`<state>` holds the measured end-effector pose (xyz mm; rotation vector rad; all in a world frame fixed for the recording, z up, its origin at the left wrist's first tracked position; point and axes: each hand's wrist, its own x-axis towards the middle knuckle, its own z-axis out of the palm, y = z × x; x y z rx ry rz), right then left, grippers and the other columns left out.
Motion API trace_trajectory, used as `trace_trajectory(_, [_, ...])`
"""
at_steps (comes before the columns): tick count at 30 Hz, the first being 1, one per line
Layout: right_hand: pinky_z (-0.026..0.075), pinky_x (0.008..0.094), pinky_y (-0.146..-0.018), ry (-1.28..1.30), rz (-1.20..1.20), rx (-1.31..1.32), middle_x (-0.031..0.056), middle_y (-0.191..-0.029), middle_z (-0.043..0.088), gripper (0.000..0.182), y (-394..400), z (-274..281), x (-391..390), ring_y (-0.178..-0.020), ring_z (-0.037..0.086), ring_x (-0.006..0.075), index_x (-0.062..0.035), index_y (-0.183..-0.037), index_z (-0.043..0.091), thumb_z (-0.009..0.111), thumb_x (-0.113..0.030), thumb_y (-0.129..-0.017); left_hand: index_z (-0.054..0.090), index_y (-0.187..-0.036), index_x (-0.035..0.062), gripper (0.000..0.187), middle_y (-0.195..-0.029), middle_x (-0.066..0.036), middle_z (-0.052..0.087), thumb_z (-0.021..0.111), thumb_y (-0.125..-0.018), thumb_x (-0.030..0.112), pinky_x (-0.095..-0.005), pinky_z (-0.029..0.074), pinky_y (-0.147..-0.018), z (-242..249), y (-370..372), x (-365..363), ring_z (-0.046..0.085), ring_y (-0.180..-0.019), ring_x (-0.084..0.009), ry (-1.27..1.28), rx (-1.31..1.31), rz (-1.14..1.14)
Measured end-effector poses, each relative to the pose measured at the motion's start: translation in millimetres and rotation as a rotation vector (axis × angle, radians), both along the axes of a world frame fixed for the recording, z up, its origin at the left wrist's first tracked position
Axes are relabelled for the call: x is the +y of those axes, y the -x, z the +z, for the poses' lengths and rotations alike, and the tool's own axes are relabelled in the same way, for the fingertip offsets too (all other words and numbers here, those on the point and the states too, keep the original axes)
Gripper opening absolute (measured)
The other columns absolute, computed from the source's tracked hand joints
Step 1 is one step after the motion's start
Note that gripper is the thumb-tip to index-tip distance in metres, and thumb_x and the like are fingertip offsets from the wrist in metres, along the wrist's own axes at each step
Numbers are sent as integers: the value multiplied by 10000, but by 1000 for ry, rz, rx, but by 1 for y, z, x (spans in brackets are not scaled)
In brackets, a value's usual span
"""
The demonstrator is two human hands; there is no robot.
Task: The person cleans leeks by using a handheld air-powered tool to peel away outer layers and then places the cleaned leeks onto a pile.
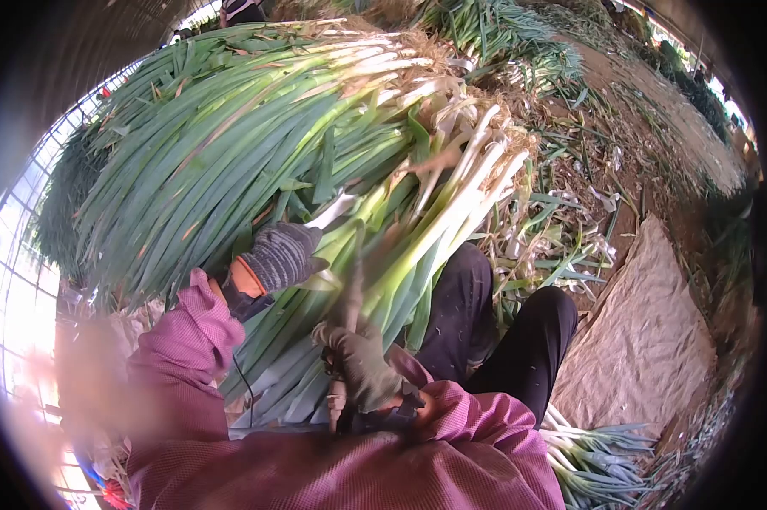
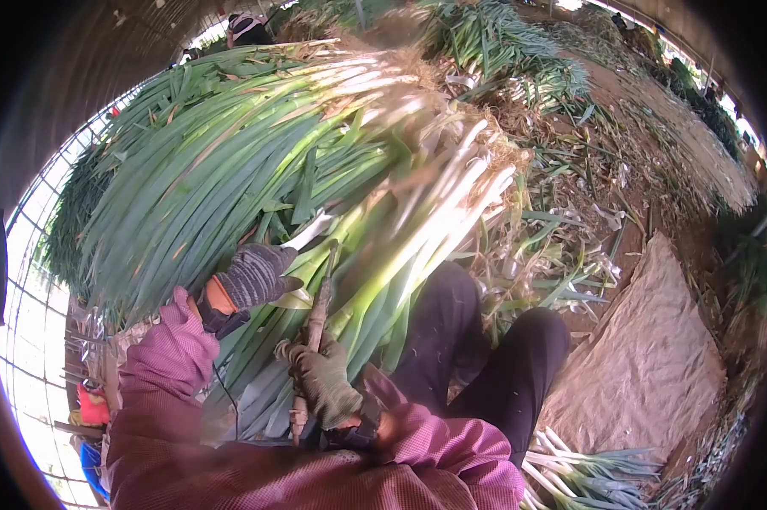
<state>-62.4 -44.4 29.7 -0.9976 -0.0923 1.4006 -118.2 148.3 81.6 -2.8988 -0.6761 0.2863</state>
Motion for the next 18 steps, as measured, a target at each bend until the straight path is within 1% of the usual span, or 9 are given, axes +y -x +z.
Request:
trace_trajectory(1, [421,253,-566,14,17,-4,13,-798,609,256,3,0,0,-645,525,104,-16,-987,619,697,-75,-751,606,-1044,14,479,-794,-193,636,638,-805,429,-473,470,-707,3,-2,-1,620,-759,-372,-25,100,12])
trace_trajectory(2, [414,240,-542,62,-2,-43,7,-786,616,210,0,-2,5,-609,519,94,-29,-959,623,686,-61,-761,609,-1023,24,436,-805,-188,634,645,-795,394,-470,470,-708,2,2,0,624,-777,-356,-108,54,-52])
trace_trajectory(5, [408,231,-516,-25,-19,52,0,-751,607,175,-16,3,7,-576,514,80,-35,-943,624,670,-56,-775,613,-1016,40,392,-825,-180,636,656,-787,356,-463,474,-709,37,-4,-12,629,-791,-341,-71,70,-154])
trace_trajectory(6, [397,225,-479,-33,-50,32,0,-720,603,182,-14,4,8,-533,502,72,-36,-968,625,655,-70,-791,627,-978,51,326,-825,-178,630,673,-787,311,-436,480,-711,45,-5,-9,630,-779,-329,-26,-49,-299])
trace_trajectory(9, [384,227,-455,-22,-50,19,2,-711,596,156,-11,4,7,-504,480,76,-41,-951,616,640,-72,-801,648,-956,67,230,-824,-125,644,669,-814,248,-376,492,-693,108,-40,-28,637,-778,-257,399,-92,-274])
trace_trajectory(11, [379,226,-447,-25,-29,59,-1,-701,587,139,-14,-1,8,-493,469,76,-47,-932,607,642,-71,-799,661,-951,64,188,-853,-59,657,670,-839,215,-311,497,-679,124,-59,-29,631,-769,-175,659,-557,-163])
trace_trajectory(14, [378,226,-443,-57,-26,81,-5,-690,574,128,-15,-6,7,-486,463,77,-55,-904,595,654,-72,-792,657,-981,46,210,-880,-21,644,676,-849,209,-277,500,-656,136,-111,28,610,-740,-137,752,-1286,-210])
trace_trajectory(17, [380,226,-444,-87,-43,79,-3,-683,569,131,-16,-10,7,-488,466,77,-56,-891,592,666,-81,-786,648,-1014,49,244,-894,-38,643,692,-830,203,-304,513,-674,160,-164,91,618,-784,-154,1101,-1621,-448])
trace_trajectory(18, [380,226,-445,-93,-57,84,-2,-681,568,133,-17,-11,5,-489,468,77,-55,-889,592,670,-85,-785,641,-1030,52,243,-908,-51,642,679,-833,188,-314,519,-685,156,-164,87,624,-802,-170,892,-1427,-255])
